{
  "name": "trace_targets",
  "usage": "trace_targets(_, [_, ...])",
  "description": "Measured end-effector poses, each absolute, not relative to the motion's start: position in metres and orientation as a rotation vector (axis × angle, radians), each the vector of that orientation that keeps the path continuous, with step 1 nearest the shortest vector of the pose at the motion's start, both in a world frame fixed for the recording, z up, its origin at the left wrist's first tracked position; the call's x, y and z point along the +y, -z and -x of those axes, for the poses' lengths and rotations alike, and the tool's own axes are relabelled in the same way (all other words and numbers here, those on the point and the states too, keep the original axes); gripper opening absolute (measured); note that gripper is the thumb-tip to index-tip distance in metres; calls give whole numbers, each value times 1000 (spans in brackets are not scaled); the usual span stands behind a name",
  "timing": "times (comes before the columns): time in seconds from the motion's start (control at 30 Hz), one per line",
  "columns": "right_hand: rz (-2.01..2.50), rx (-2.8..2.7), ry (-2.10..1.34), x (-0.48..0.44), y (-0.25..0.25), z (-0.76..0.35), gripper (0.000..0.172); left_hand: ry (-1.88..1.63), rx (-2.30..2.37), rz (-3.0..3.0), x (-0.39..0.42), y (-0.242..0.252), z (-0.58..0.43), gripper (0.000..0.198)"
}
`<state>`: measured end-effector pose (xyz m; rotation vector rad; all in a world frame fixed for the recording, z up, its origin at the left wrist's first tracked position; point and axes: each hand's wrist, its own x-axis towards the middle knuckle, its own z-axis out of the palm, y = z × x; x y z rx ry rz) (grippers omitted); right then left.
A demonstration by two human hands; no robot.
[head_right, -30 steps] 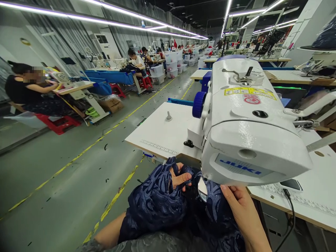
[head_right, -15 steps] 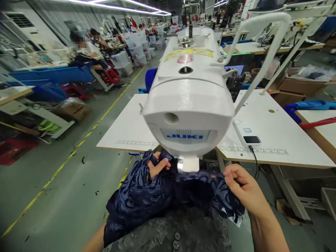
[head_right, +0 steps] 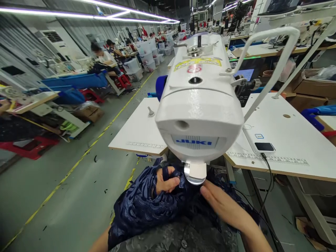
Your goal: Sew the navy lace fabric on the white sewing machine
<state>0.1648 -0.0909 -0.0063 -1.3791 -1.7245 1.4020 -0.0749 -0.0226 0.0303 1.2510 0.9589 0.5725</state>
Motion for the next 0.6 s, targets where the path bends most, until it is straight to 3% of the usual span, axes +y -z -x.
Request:
trace_targets(0.13, [1283,-1641,-1510,-84,3,-130,52,-466,885,-1255,-29,-32,78,48])
trace_targets(0.37, [1262,-1436,-1814,-92,11,-132,45,-586,828,-1198,-28,-41,86,48])
trace_targets(0.53, [1309,-1735,-1367,-95,7,-130,52,-494,701,-1191,-29,-32,82,41])
trace_targets(0.6, [1269,-1713,-1378,-94,9,-128,51,-433,658,-1180,-31,-29,81,45])
